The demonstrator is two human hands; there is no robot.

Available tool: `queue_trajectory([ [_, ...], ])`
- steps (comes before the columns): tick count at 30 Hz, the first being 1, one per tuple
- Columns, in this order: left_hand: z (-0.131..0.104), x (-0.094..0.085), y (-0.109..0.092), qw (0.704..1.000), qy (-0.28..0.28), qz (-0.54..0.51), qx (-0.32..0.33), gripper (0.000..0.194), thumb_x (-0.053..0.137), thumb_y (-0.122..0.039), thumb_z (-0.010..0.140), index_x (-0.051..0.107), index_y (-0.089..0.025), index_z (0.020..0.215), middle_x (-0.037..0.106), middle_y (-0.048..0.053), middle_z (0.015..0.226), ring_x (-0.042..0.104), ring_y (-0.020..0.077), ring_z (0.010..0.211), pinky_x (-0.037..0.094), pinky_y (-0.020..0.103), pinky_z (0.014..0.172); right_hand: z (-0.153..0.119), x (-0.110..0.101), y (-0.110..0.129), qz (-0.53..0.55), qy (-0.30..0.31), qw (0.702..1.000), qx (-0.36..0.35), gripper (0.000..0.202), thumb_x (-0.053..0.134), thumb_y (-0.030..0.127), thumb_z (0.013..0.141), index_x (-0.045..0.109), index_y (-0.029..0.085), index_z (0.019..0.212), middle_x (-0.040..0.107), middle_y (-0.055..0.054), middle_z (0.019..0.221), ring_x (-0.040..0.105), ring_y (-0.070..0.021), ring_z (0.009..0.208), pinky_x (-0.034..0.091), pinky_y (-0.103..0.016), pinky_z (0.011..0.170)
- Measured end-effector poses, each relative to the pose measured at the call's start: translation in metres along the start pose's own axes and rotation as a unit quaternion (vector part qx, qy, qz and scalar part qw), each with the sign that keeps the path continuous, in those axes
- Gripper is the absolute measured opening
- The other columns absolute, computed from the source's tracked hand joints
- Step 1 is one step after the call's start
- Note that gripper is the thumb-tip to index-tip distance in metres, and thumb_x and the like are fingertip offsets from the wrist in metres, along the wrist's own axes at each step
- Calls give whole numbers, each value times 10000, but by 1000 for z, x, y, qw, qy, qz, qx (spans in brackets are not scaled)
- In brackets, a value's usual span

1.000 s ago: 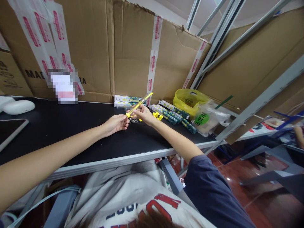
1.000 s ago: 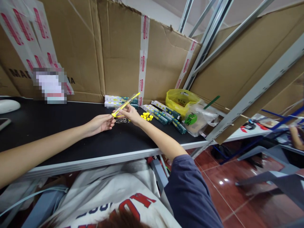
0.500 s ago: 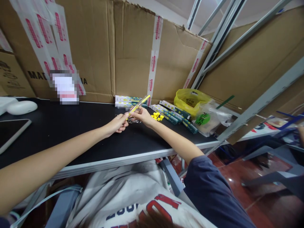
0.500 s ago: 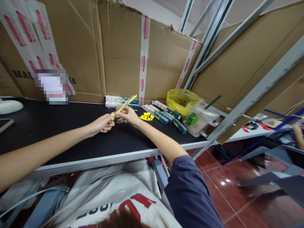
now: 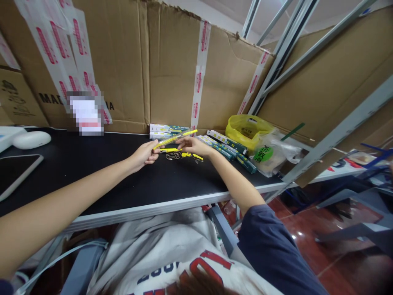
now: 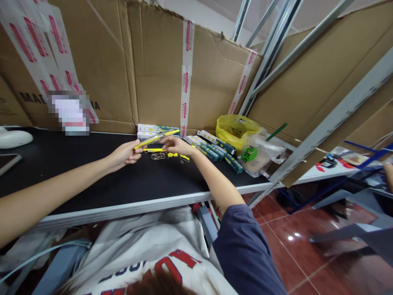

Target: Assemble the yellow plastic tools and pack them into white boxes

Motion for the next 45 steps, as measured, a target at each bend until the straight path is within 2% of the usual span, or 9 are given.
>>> queue_trajectory([
  [3, 2, -11, -4, 1000, -25, -9, -2, 280, 446, -308, 997, 573, -104, 855, 341, -86, 567, 250, 7, 318, 147, 99, 285, -12, -46, 2, -189, -73, 979, 6, 149, 627, 97, 758, 670, 127, 898, 688, -18, 794, 615, -117, 730, 487, -237, 707],
  [5, 3, -17, -4, 999, -41, 5, -2, 301, 475, -357, 990, 573, -108, 852, 323, -96, 551, 242, 5, 314, 146, 99, 288, -19, -56, -1, -278, -58, 958, 32, 139, 619, 94, 768, 699, 124, 877, 704, -30, 813, 625, -124, 743, 469, -229, 701],
  [10, 2, -24, 2, 996, -70, 62, -12, 333, 549, -416, 952, 565, -120, 801, 308, -107, 510, 235, 6, 306, 148, 106, 292, -26, -47, -3, -402, 0, 913, 68, 144, 680, 142, 760, 748, 146, 887, 717, -28, 824, 621, -128, 735, 416, -210, 656],
  [18, 4, -36, -4, 989, -113, 95, -11, 297, 477, -344, 957, 537, -141, 749, 301, -105, 472, 236, 21, 294, 146, 119, 293, -36, -28, -10, -415, 96, 895, 133, 212, 770, 314, 745, 723, 159, 881, 697, -29, 846, 603, -138, 733, 396, -212, 602],
  [24, 6, -39, -3, 987, -118, 111, -11, 276, 470, -331, 941, 530, -148, 744, 295, -106, 474, 230, 25, 297, 140, 127, 295, -38, -14, -19, -429, 143, 876, 168, 218, 755, 231, 720, 713, 170, 925, 712, -21, 851, 625, -140, 727, 385, -208, 569],
  [32, 5, -39, -5, 986, -121, 111, -9, 238, 490, -315, 911, 520, -161, 732, 292, -103, 471, 225, 29, 294, 138, 130, 295, -35, -7, -20, -390, 122, 900, 153, 146, 659, 62, 636, 669, 180, 722, 693, -5, 696, 610, -142, 627, 397, -231, 560],
  [36, 5, -39, -5, 987, -122, 101, -12, 221, 501, -309, 897, 516, -163, 733, 285, -107, 460, 223, 31, 289, 139, 131, 287, -28, -7, -6, -366, 87, 923, 86, 131, 640, 76, 643, 611, 172, 728, 665, 5, 718, 576, -116, 630, 388, -212, 558],
  [41, 7, -41, -3, 990, -121, 71, -23, 202, 499, -299, 887, 512, -162, 738, 271, -113, 444, 214, 34, 280, 135, 131, 279, -21, -16, 13, -182, 23, 983, 14, 115, 568, 101, 670, 529, 174, 749, 574, 57, 605, 531, -80, 516, 398, -182, 484],
  [45, 8, -42, -1, 991, -119, 59, -31, 216, 473, -293, 904, 512, -157, 740, 265, -116, 436, 209, 34, 276, 133, 130, 275, -19, -31, 15, -30, -36, 999, -12, 130, 592, 137, 703, 529, 165, 813, 601, 55, 610, 593, -90, 514, 524, -214, 530],
])
Point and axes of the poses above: each hand's wrist, its own z-axis towards the middle knuckle, its own x-axis out of the palm, y = z × x, the point moved 10 cm from there along z, towards the middle knuckle
